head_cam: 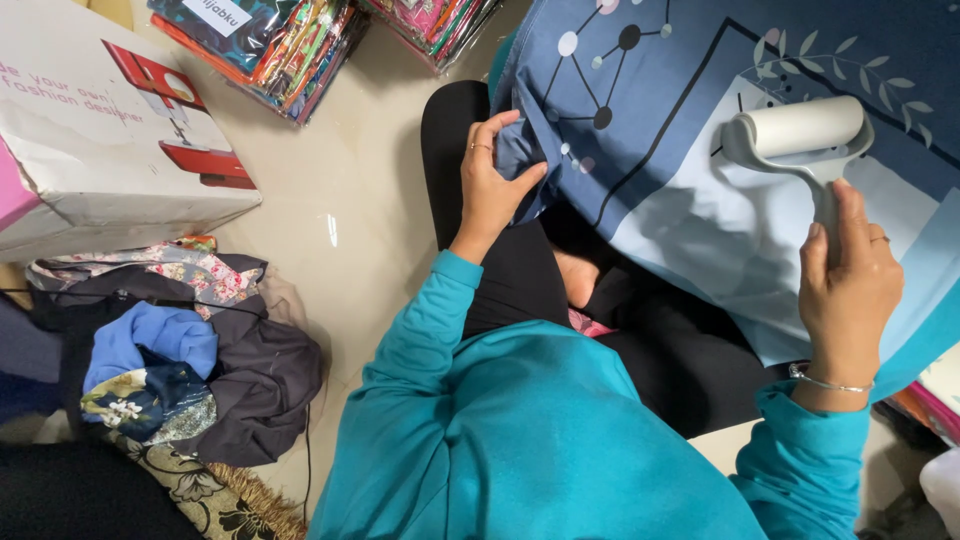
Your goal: The person cleans a blue fabric with a lint roller, folds it multiple times, and places it inside a clear plastic sleeve.
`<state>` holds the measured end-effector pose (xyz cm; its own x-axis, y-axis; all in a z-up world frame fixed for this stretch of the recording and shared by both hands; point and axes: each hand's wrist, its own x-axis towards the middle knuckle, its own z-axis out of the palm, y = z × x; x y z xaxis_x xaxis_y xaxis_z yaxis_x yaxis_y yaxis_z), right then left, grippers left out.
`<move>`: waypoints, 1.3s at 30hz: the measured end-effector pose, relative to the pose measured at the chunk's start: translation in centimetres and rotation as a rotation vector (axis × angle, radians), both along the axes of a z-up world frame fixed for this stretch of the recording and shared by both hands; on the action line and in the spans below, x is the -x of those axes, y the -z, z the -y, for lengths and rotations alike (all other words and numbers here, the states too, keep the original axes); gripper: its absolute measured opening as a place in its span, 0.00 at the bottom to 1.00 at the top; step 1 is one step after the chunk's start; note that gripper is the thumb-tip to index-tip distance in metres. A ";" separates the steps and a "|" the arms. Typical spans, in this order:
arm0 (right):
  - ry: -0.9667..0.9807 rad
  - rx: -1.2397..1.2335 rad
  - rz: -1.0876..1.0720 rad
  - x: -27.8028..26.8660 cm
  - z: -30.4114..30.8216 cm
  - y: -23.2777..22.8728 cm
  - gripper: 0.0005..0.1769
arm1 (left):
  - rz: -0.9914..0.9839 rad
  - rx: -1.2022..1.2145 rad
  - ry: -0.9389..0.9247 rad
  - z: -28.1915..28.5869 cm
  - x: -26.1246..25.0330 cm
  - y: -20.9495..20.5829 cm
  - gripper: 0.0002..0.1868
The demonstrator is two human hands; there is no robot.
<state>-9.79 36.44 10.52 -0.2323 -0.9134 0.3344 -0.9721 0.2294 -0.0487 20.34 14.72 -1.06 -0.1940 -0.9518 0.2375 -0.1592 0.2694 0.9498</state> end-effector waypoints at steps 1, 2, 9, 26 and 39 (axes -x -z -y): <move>-0.001 0.000 0.000 0.0 0.0 0.0 0.30 | 0.000 0.000 -0.001 0.0 0.0 -0.2 0.38; -0.004 -0.002 0.007 0.0 0.1 0.0 0.30 | 0.024 0.011 -0.020 -0.1 0.1 -0.5 0.31; -0.069 -0.001 -0.054 2.1 3.7 -0.1 0.28 | 0.442 -0.082 -0.009 -0.4 -0.2 5.6 0.45; 0.095 0.081 -0.091 0.3 17.6 3.5 0.31 | 0.593 -0.223 0.130 -1.0 -4.6 5.8 0.12; 0.477 -0.053 -0.401 11.4 -0.5 4.3 0.29 | 0.108 -0.674 0.247 0.4 -6.4 6.3 0.19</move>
<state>-21.20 36.93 6.24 -0.4843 -0.7579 0.4371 -0.7024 0.6347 0.3222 26.74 14.34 -7.33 -0.4113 -0.8100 -0.4179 -0.2719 -0.3286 0.9045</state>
